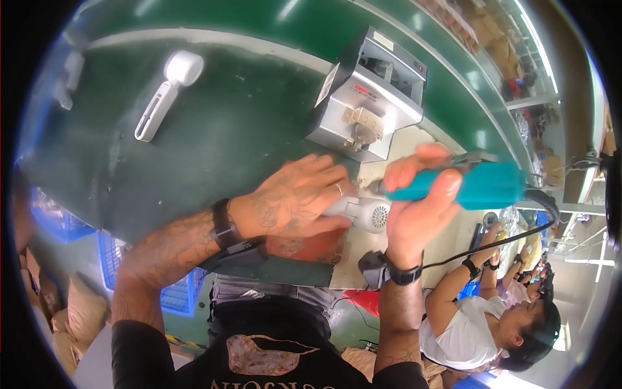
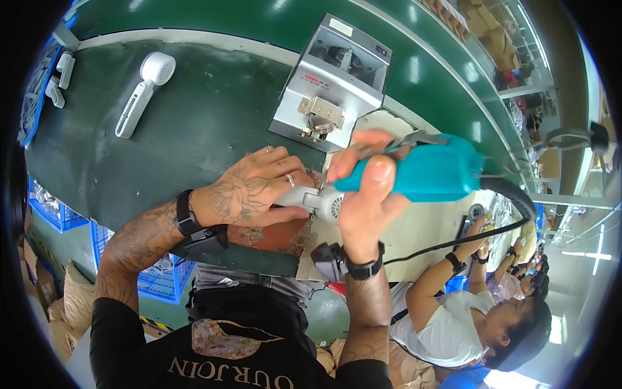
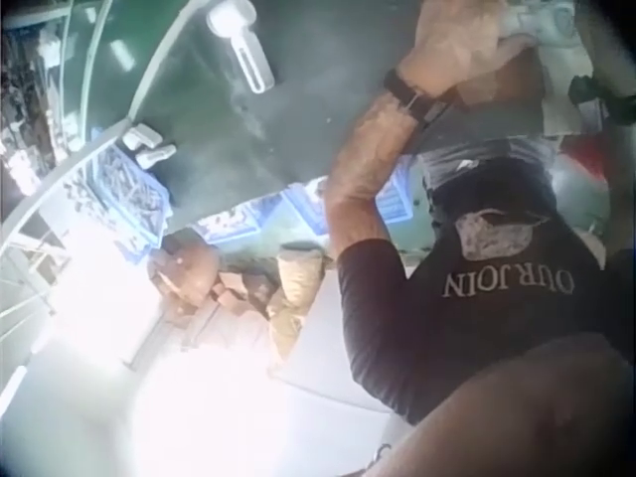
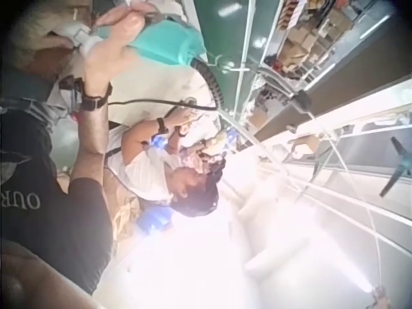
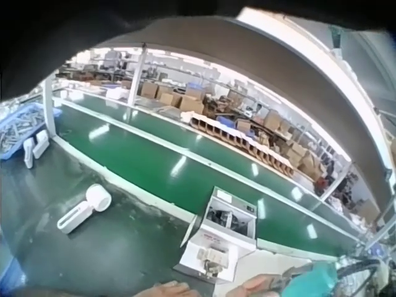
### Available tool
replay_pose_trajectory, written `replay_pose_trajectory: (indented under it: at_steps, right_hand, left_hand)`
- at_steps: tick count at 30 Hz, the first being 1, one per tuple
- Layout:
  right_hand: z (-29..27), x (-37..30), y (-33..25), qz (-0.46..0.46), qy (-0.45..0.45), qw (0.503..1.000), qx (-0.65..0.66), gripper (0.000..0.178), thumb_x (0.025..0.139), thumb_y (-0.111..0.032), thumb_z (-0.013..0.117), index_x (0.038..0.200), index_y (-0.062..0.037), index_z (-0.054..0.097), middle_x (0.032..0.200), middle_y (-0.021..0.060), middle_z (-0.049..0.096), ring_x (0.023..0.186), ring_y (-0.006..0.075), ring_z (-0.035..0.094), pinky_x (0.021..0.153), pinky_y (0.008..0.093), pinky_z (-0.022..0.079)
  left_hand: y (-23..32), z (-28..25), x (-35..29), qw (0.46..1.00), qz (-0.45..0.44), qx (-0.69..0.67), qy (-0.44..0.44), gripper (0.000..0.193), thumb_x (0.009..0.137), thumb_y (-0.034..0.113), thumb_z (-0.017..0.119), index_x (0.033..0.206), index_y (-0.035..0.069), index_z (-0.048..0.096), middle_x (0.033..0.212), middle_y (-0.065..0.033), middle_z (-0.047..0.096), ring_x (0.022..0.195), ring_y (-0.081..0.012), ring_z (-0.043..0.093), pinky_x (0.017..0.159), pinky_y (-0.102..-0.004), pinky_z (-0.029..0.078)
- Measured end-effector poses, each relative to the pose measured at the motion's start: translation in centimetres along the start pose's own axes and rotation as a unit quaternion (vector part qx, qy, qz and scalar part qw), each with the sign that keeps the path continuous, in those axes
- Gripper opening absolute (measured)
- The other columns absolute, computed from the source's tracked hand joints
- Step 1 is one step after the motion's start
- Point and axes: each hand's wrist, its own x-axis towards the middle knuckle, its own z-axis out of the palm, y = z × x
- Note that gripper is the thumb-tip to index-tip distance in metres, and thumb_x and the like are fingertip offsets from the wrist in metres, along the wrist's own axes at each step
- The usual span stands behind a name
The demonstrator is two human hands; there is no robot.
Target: Assembling white plastic components using a handheld applicator at a manufacturing workbench.
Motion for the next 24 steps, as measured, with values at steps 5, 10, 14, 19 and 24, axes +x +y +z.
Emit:
replay_pose_trajectory:
  at_steps: [5,10,14,19,24]
  right_hand:
    - [3.2,4.6,0.9,-0.069,0.018,0.997,-0.041,0.048,0.110,-0.045,0.054,0.114,0.0024,0.056,0.075,0.0084,0.056,0.068,0.0211,0.058,0.064,0.0334,0.047]
    - [3.2,5.3,3.1,-0.077,0.010,0.997,0.017,0.044,0.110,-0.044,0.054,0.108,0.0000,0.055,0.076,0.0084,0.056,0.069,0.0213,0.058,0.063,0.0339,0.048]
    - [3.1,4.9,2.8,-0.058,-0.002,0.998,0.004,0.042,0.111,-0.042,0.054,0.107,0.0000,0.055,0.074,0.0082,0.055,0.068,0.0214,0.059,0.063,0.0351,0.048]
    - [3.0,2.1,0.6,0.002,0.019,1.000,0.012,0.051,0.109,-0.051,0.051,0.109,-0.0005,0.056,0.070,0.0074,0.054,0.062,0.0210,0.053,0.061,0.0357,0.046]
    - [-0.3,-2.3,-2.0,-0.007,0.003,1.000,0.011,0.072,0.098,-0.074,0.055,0.113,-0.0032,0.055,0.067,0.0051,0.052,0.058,0.0180,0.047,0.057,0.0340,0.040]
  left_hand:
    - [0.0,-0.3,-0.3,1.000,0.011,-0.005,0.024,0.039,0.088,0.037,0.076,0.114,0.009,0.069,0.107,-0.0068,0.059,0.099,-0.0274,0.056,0.088,-0.0416,0.049]
    - [0.0,0.0,-0.3,0.999,0.020,-0.006,0.029,0.039,0.089,0.035,0.074,0.117,0.009,0.068,0.109,-0.0076,0.059,0.101,-0.0279,0.057,0.090,-0.0416,0.049]
    - [0.1,0.0,-0.1,0.999,0.028,-0.014,0.032,0.039,0.088,0.031,0.073,0.117,0.006,0.067,0.107,-0.0087,0.059,0.101,-0.0293,0.057,0.088,-0.0423,0.050]
    - [-0.3,-0.2,-0.7,1.000,0.001,-0.012,-0.004,0.037,0.089,0.029,0.072,0.119,0.008,0.068,0.110,-0.0081,0.060,0.102,-0.0295,0.057,0.092,-0.0426,0.049]
    - [-0.1,-0.1,0.1,1.000,0.012,0.000,0.006,0.033,0.093,0.028,0.071,0.119,0.008,0.071,0.110,-0.0080,0.060,0.102,-0.0288,0.056,0.093,-0.0420,0.047]
